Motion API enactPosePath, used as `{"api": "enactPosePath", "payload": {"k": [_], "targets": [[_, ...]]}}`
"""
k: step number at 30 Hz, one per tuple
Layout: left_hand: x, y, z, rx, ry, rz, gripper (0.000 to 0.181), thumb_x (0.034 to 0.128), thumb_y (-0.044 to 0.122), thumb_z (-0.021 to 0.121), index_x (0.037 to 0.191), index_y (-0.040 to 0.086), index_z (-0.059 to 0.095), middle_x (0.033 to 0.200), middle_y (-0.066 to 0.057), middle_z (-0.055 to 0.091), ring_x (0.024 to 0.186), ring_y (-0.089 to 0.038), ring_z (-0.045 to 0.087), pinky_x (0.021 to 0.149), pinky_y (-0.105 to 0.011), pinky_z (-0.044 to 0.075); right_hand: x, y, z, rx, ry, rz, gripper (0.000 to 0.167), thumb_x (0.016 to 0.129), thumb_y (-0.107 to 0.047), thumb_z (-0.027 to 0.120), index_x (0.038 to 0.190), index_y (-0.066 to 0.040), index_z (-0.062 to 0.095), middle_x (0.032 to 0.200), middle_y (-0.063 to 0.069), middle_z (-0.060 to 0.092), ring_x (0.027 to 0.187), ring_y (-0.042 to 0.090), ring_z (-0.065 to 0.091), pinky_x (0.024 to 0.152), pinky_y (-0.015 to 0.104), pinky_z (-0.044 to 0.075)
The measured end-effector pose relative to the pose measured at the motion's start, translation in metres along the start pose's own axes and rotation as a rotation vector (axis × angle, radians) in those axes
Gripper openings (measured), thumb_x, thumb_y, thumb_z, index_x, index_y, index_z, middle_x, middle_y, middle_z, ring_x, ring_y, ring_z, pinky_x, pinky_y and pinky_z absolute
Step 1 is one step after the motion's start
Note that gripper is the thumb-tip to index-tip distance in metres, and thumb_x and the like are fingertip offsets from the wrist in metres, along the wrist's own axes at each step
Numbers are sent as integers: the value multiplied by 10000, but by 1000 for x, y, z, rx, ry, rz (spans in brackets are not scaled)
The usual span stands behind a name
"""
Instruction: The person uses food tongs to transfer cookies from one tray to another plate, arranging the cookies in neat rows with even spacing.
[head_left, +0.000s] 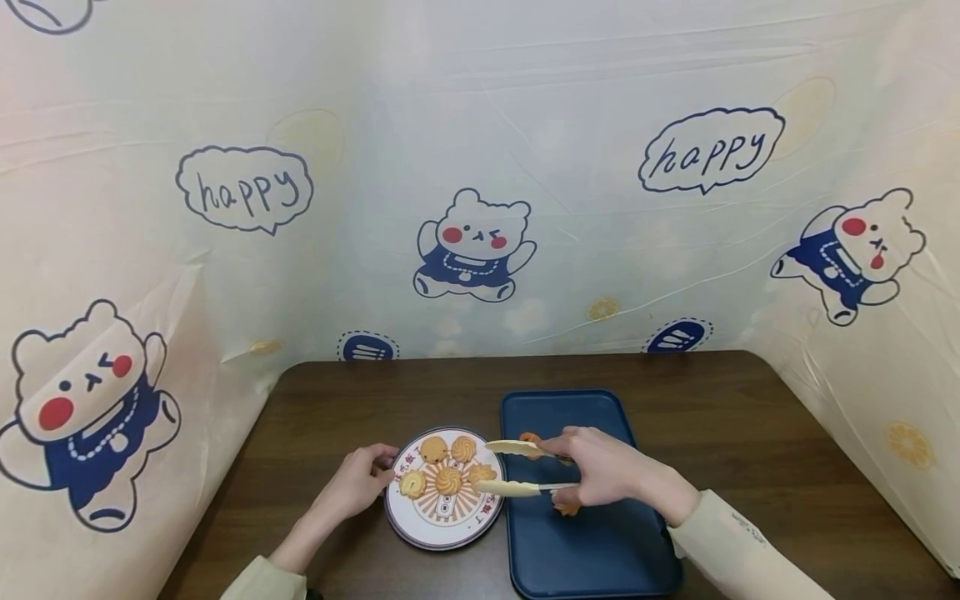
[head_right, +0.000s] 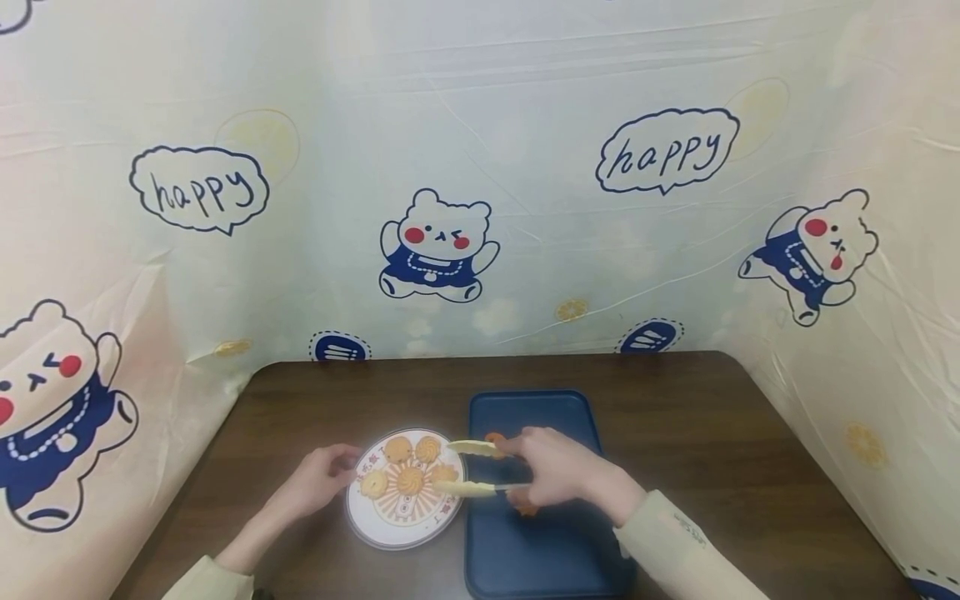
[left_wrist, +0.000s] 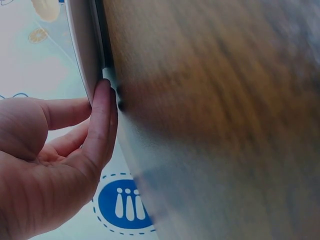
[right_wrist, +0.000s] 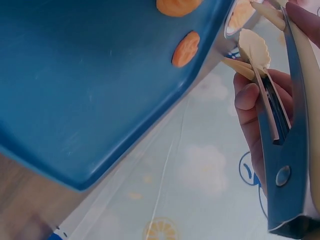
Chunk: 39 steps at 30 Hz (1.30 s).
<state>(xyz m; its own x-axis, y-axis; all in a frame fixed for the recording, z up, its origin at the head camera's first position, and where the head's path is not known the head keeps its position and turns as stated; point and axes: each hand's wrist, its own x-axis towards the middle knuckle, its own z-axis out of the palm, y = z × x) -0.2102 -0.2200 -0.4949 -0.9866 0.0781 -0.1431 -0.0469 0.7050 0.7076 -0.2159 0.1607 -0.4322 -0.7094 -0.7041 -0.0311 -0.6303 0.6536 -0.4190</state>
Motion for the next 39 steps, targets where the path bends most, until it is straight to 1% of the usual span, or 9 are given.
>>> {"api": "enactPosePath", "payload": {"k": [4, 10, 13, 19, 23, 29, 33, 39], "targets": [[0, -1, 0, 1, 1, 0, 308, 918, -38, 638, 1224, -70, 621, 971, -90, 631, 797, -177, 575, 620, -309, 534, -7, 3, -6, -16, 28, 19, 664, 805, -319, 818, 1374, -54, 599, 980, -51, 645, 785, 108, 510, 632, 260, 448], [0, -1, 1, 1, 1, 2, 307, 922, -33, 635, 1227, -66, 620, 977, -90, 631, 801, -177, 578, 621, -308, 538, -14, 14, -16, -29, 81, 48, 649, 825, -309, 802, 1381, -52, 590, 1082, -8, 667, 849, 99, 548, 668, 287, 492], [0, -1, 0, 6, 3, 1, 311, 921, -31, 638, 1230, -69, 619, 980, -92, 631, 802, -179, 578, 621, -309, 537, -17, 21, -18, -30, 97, 54, 657, 828, -316, 798, 1387, -46, 582, 1110, 11, 662, 872, 128, 561, 671, 296, 492], [0, -1, 0, -2, 8, 15, 306, 914, -41, 636, 1218, -73, 623, 969, -91, 634, 792, -175, 581, 613, -305, 538, -20, 35, -14, -13, 115, 76, 673, 822, -307, 807, 1377, -6, 577, 1142, 77, 671, 899, 212, 585, 685, 323, 482], [1, -1, 1, 0, 10, 16, 305, 914, -42, 635, 1217, -70, 624, 967, -89, 633, 788, -172, 579, 612, -302, 537, -20, 43, -12, 0, 105, 100, 686, 823, -323, 805, 1376, 9, 571, 1164, 120, 667, 917, 230, 590, 705, 351, 482], [0, 0, 0, 2, 5, 2, 308, 919, -35, 635, 1225, -66, 622, 976, -93, 631, 796, -178, 578, 620, -310, 536, -21, 53, -6, 1, 103, 135, 695, 818, -352, 806, 1373, 0, 579, 1200, 97, 663, 926, 188, 581, 741, 375, 489], [0, 1, 0, -2, 4, -3, 310, 917, -35, 639, 1225, -66, 621, 981, -97, 631, 799, -180, 579, 624, -313, 538, -20, 57, 0, -10, 102, 136, 688, 816, -361, 804, 1366, -8, 589, 1215, 84, 665, 928, 159, 575, 762, 376, 493], [-1, 1, 0, 6, 8, -2, 306, 916, -33, 644, 1220, -61, 625, 982, -94, 630, 799, -181, 575, 627, -313, 536, -20, 60, 4, -9, 103, 136, 683, 812, -354, 809, 1351, 7, 597, 1218, 102, 669, 932, 163, 577, 770, 392, 501]]}}
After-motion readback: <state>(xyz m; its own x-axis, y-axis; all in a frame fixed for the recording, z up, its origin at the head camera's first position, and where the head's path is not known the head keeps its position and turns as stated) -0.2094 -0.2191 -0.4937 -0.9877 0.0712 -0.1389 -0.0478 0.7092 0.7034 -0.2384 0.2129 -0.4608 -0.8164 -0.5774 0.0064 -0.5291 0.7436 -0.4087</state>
